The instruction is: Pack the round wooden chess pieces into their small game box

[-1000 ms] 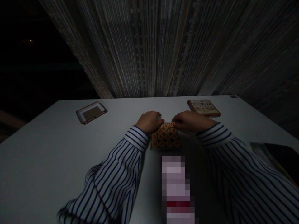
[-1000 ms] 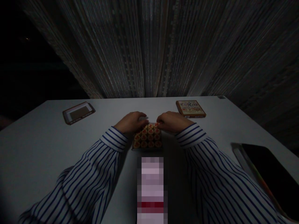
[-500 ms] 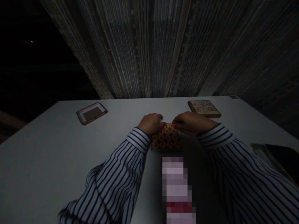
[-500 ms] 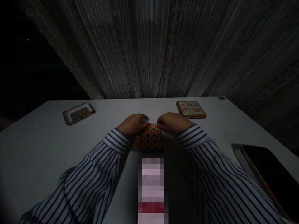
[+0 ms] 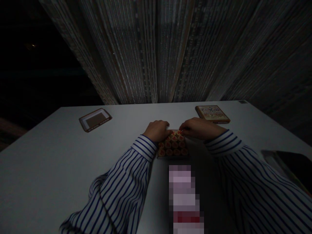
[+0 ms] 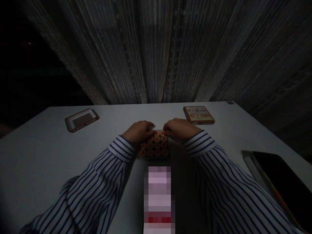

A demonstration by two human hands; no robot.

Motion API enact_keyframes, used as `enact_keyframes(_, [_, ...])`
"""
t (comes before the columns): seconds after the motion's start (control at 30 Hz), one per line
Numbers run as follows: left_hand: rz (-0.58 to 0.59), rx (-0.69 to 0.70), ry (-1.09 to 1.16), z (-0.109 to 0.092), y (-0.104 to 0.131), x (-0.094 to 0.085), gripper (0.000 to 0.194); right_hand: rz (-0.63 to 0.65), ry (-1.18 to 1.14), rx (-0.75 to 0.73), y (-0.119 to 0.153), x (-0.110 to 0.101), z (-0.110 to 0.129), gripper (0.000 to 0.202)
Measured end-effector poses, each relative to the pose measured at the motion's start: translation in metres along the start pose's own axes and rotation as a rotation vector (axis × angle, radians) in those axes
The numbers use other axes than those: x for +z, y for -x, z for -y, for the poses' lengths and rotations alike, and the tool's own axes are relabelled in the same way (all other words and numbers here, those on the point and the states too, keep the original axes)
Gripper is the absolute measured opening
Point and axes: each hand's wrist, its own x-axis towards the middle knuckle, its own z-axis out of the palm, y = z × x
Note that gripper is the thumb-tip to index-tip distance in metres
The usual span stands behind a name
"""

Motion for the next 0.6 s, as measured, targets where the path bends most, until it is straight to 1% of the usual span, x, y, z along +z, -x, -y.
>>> enact_keyframes(0.1, [-0.013, -0.001, 0.016, 0.001, 0.000, -0.001, 0.043, -0.003, -0.007, -0.007, 0.000, 0.001, -0.002, 0.027])
enact_keyframes(0.17, [-0.045, -0.013, 0.032, 0.003, 0.000, -0.002, 0.041, -0.020, -0.006, -0.017, 0.000, 0.001, -0.004, 0.028])
enact_keyframes(0.23, [-0.102, -0.017, 0.060, 0.006, 0.003, -0.003, 0.038, -0.051, -0.004, -0.025, 0.001, 0.000, -0.005, 0.028])
enact_keyframes(0.3, [-0.174, 0.011, 0.103, 0.009, 0.009, -0.001, 0.034, -0.090, -0.010, -0.036, 0.003, -0.002, -0.004, 0.027])
enact_keyframes(0.37, [-0.279, 0.059, 0.154, 0.011, 0.017, 0.004, 0.031, -0.147, -0.022, -0.044, 0.008, -0.002, 0.000, 0.027])
enact_keyframes(0.43, [-0.356, 0.099, 0.190, 0.013, 0.026, 0.010, 0.028, -0.226, -0.046, -0.053, 0.014, 0.002, 0.003, 0.027])
enact_keyframes(0.5, [-0.443, 0.117, 0.231, 0.013, 0.035, 0.017, 0.025, -0.316, -0.093, -0.073, 0.022, 0.012, 0.005, 0.025])
enact_keyframes(0.6, [-0.537, 0.179, 0.251, 0.014, 0.045, 0.029, 0.024, -0.473, -0.209, -0.076, 0.032, 0.034, 0.002, 0.021])
